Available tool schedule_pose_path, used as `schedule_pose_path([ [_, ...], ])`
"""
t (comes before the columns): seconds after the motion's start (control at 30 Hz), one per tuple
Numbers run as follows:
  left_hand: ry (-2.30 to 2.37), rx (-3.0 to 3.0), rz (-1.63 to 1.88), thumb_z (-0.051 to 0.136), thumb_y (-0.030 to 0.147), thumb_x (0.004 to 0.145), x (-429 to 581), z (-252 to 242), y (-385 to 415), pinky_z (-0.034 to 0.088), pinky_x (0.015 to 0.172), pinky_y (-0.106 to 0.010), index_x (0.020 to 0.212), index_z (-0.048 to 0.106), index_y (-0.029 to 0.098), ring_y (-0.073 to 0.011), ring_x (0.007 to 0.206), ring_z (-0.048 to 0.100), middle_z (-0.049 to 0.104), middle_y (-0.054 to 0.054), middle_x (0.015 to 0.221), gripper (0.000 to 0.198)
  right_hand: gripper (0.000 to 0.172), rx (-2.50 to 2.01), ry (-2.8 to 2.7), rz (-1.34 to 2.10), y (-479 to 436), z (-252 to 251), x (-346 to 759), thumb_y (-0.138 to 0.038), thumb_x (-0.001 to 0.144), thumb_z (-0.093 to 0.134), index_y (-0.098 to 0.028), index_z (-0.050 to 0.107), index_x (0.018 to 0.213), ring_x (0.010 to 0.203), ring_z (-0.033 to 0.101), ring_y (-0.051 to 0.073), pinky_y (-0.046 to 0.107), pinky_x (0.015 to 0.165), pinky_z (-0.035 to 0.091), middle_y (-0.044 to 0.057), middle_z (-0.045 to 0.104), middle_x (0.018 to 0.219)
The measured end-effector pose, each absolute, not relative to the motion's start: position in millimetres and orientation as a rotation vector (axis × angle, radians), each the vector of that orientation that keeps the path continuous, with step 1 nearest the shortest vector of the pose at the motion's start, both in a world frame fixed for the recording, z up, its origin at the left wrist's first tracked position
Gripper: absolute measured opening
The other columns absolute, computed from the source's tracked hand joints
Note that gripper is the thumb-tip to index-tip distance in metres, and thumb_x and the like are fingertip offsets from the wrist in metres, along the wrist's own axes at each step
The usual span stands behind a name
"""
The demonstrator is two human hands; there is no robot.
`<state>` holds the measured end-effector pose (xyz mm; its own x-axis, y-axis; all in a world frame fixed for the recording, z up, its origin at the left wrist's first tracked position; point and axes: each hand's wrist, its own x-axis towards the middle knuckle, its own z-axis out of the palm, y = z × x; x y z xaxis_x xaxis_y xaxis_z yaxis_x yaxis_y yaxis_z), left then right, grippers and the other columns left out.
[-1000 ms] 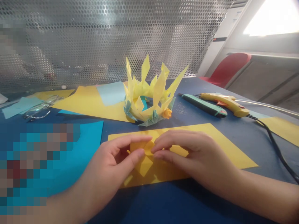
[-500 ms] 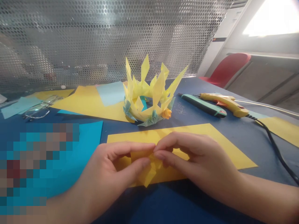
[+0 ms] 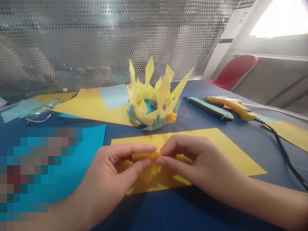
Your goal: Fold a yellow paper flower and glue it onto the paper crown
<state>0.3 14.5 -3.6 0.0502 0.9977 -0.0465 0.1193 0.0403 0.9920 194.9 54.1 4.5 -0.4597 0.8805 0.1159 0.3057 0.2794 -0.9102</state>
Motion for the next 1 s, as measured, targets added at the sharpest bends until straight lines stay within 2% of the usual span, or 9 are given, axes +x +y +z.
schedule_pose_path([
  [0.13, 1.281, 1.279, 1.067, 0.078, 0.026, 0.08, -0.5, -3.5, 13.9, 0.06, 0.076, -0.013, 0.093, 0.082, 0.041, -0.014, 0.091, 0.077, 0.083, 0.008, 0.096, 0.02, 0.028, -1.099, -1.788, 1.379, 53.9, 3.3, 194.5, -0.039, 0.072, 0.084, -0.018, 0.067, 0.064, 0.055, 0.057, 0.01, 0.018, 0.05, 0.047, -0.002, 0.065, 0.061],
  [0.23, 1.298, 1.234, 1.059, 0.078, 0.025, 0.081, 0.2, -3.9, 12.7, 0.062, 0.071, -0.014, 0.101, 0.08, 0.04, -0.0144, 0.086, 0.078, 0.081, 0.006, 0.094, 0.025, 0.031, -1.122, -1.718, 1.492, 55.3, 2.6, 193.7, -0.04, 0.07, 0.085, -0.017, 0.066, 0.064, 0.054, 0.055, 0.01, 0.018, 0.048, 0.043, -0.001, 0.065, 0.06],
  [0.53, 1.3, 1.236, 1.0, 0.076, 0.024, 0.081, 2.2, -2.2, 13.7, 0.061, 0.075, -0.018, 0.092, 0.079, 0.03, -0.0164, 0.088, 0.076, 0.08, 0.003, 0.09, 0.012, 0.037, -1.19, -1.786, 1.488, 56.5, 4.2, 194.4, -0.049, 0.07, 0.082, -0.018, 0.063, 0.065, 0.055, 0.057, 0.013, 0.022, 0.049, 0.045, 0.0, 0.064, 0.059],
  [0.63, 1.275, 1.304, 0.986, 0.076, 0.026, 0.08, 1.3, -1.9, 14.7, 0.06, 0.076, -0.021, 0.079, 0.077, 0.026, -0.017, 0.086, 0.074, 0.079, 0.002, 0.088, 0.001, 0.034, -1.158, -1.85, 1.417, 55.3, 2.7, 194.6, -0.045, 0.075, 0.08, -0.018, 0.061, 0.066, 0.053, 0.051, 0.011, 0.02, 0.046, 0.041, -0.003, 0.058, 0.058],
  [0.7, 1.282, 1.352, 0.992, 0.077, 0.029, 0.079, 0.4, -2.4, 15.3, 0.059, 0.074, -0.021, 0.074, 0.074, 0.025, -0.0175, 0.084, 0.072, 0.077, 0.001, 0.085, 0.007, 0.029, -1.09, -1.908, 1.351, 55.0, 2.2, 194.5, -0.04, 0.08, 0.077, -0.019, 0.06, 0.068, 0.054, 0.05, 0.01, 0.019, 0.047, 0.041, -0.004, 0.057, 0.06],
  [0.83, 1.283, 1.36, 0.939, 0.073, 0.032, 0.082, 0.9, -2.1, 13.1, 0.057, 0.067, -0.022, 0.074, 0.068, 0.024, -0.0169, 0.076, 0.07, 0.072, 0.001, 0.078, 0.012, 0.006, -0.899, -2.001, 1.232, 54.2, 0.8, 195.7, -0.027, 0.089, 0.068, -0.021, 0.065, 0.087, 0.068, 0.059, 0.01, 0.018, 0.061, 0.051, -0.002, 0.065, 0.076],
  [0.87, 1.292, 1.328, 0.961, 0.073, 0.031, 0.082, 2.1, -1.3, 11.8, 0.058, 0.067, -0.022, 0.078, 0.066, 0.025, -0.0165, 0.076, 0.07, 0.071, 0.002, 0.077, 0.011, 0.011, -0.866, -1.985, 1.233, 53.6, -0.1, 196.4, -0.026, 0.088, 0.07, -0.022, 0.065, 0.097, 0.072, 0.062, 0.011, 0.018, 0.066, 0.053, -0.002, 0.066, 0.081],
  [0.93, 1.342, 1.226, 1.083, 0.076, 0.029, 0.08, 5.5, 1.1, 8.9, 0.058, 0.067, -0.019, 0.087, 0.062, 0.027, -0.0151, 0.076, 0.071, 0.07, 0.004, 0.079, 0.016, 0.041, -0.824, -1.936, 1.286, 52.1, -1.8, 197.8, -0.027, 0.079, 0.081, -0.025, 0.057, 0.113, 0.078, 0.064, 0.011, 0.018, 0.07, 0.055, -0.002, 0.066, 0.088],
  [1.0, 1.386, 1.119, 1.213, 0.078, 0.028, 0.077, 8.6, 3.3, 7.2, 0.058, 0.063, -0.017, 0.096, 0.059, 0.03, -0.0132, 0.073, 0.071, 0.068, 0.007, 0.082, 0.027, 0.055, -0.814, -1.906, 1.338, 50.5, -2.5, 198.8, -0.022, 0.072, 0.086, -0.026, 0.05, 0.114, 0.076, 0.065, 0.01, 0.017, 0.068, 0.056, -0.004, 0.063, 0.088],
])
